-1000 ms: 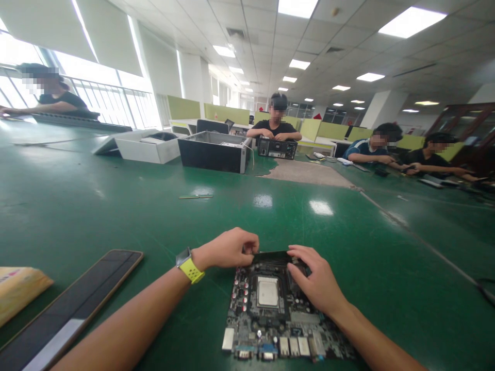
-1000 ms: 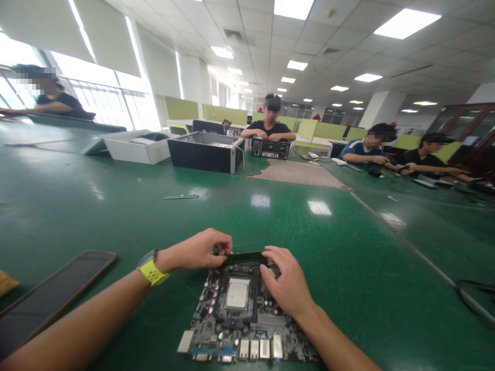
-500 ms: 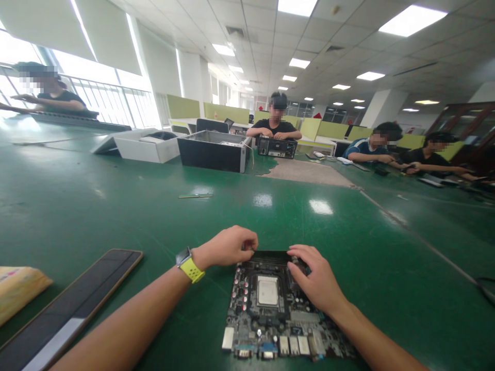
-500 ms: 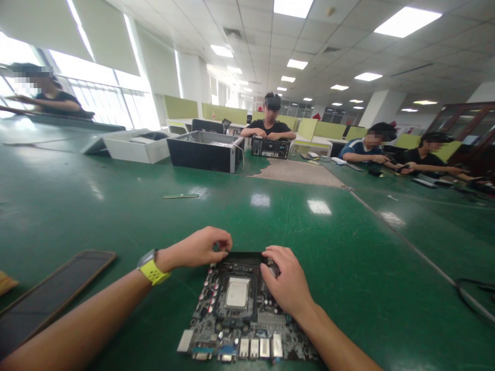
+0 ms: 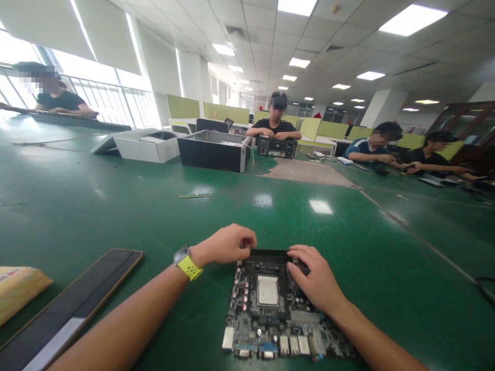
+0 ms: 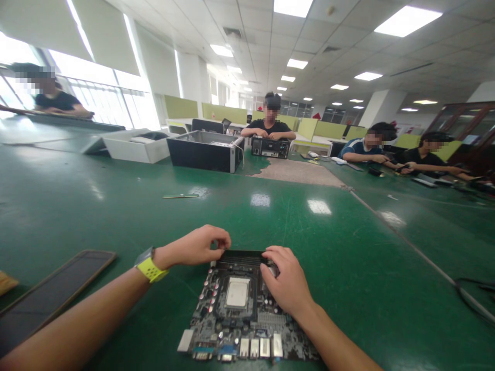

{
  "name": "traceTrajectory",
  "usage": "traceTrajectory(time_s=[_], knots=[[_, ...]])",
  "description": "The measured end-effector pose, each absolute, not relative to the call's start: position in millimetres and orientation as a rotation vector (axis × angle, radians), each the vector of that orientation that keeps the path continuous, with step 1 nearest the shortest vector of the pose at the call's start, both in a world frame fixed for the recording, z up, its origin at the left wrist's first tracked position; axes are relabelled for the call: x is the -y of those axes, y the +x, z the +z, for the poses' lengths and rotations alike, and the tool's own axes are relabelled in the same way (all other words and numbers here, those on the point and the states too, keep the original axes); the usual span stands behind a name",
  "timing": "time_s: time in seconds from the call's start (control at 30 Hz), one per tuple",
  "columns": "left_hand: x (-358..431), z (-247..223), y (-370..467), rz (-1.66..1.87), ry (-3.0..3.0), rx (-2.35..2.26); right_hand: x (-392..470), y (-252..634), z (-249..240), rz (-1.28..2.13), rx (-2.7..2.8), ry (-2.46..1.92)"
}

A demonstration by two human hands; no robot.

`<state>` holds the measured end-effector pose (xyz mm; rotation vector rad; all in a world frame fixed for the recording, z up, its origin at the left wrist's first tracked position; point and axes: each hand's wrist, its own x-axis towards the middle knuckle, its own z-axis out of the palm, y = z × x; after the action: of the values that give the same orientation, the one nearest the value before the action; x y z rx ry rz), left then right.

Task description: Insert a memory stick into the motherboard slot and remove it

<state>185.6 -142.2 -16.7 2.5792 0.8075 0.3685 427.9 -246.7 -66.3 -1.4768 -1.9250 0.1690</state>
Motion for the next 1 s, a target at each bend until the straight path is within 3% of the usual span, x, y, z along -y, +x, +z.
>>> traceTrajectory(time_s=[1.0], knots=[[139.5,-15.2,181.8,0.339,2.567,-0.792,248.0,427.9,-66.1,0.201,1.938,-1.477]])
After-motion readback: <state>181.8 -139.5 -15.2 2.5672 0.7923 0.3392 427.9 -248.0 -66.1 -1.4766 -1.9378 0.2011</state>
